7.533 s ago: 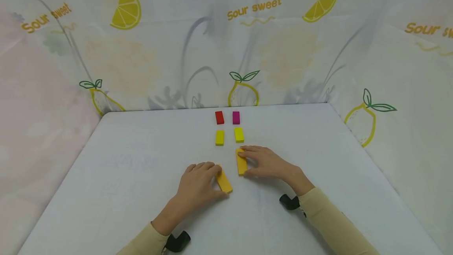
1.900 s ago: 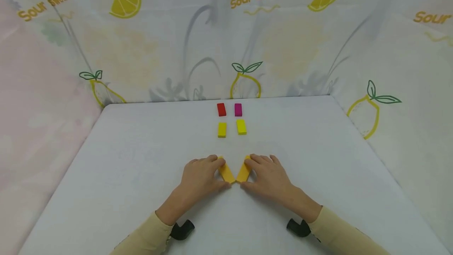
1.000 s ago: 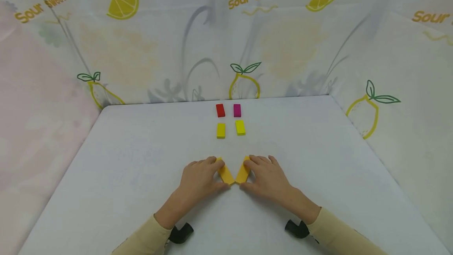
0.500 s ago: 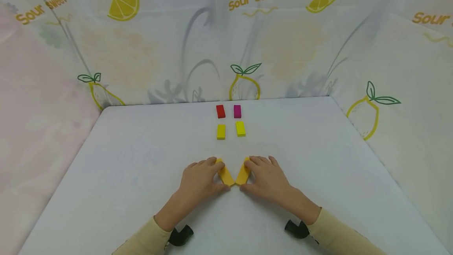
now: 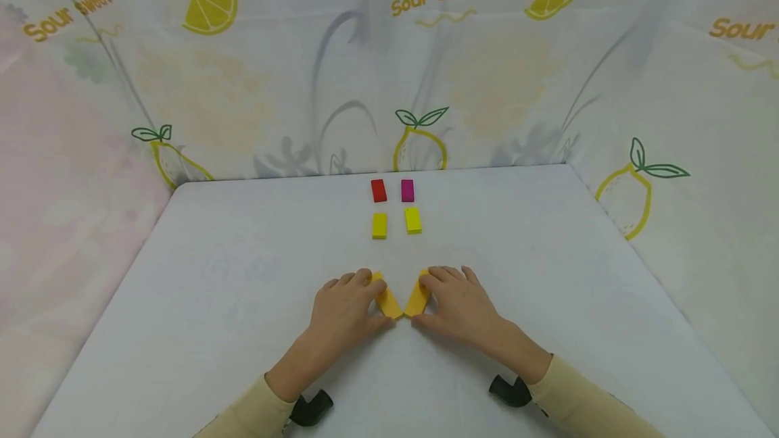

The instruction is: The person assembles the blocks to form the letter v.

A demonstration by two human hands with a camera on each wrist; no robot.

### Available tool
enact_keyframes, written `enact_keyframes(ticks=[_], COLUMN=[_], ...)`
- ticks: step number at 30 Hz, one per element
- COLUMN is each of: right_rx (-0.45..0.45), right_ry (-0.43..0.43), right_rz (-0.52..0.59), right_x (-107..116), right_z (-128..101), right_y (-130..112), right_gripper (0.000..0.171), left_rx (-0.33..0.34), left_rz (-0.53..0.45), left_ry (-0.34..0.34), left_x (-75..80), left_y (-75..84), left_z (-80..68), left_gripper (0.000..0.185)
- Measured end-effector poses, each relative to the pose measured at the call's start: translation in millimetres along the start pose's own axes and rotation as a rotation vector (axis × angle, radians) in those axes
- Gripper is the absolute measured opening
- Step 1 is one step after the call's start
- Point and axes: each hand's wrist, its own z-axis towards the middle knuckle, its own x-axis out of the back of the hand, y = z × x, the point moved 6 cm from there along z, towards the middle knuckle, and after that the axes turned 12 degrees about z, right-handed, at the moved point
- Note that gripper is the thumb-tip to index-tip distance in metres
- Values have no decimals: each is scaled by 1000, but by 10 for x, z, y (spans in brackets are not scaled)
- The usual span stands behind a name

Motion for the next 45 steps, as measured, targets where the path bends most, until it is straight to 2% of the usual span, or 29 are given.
enact_keyframes(ticks=[9,14,23,31,45], right_rx=[8,21,8,30,36], right_ry=[-15,-30,-108,-97,-60], right_rz=[5,27,84,123,99], right_x=[12,41,68,144,117], right_z=[6,36,131,211,361], right_y=[-11,0,61,73,256], right_gripper=[60,54,46,47,46], left_rx=[-15,-23,-56,-80,-118], left_rz=[41,65,71,73,27], left_ry=[47,76,79,118,29], left_x=[42,71,110,122,87], left_y=[29,55,119,155,216], left_z=[-42,-51,-65,-86,-153], left_gripper=[47,43,37,36,46])
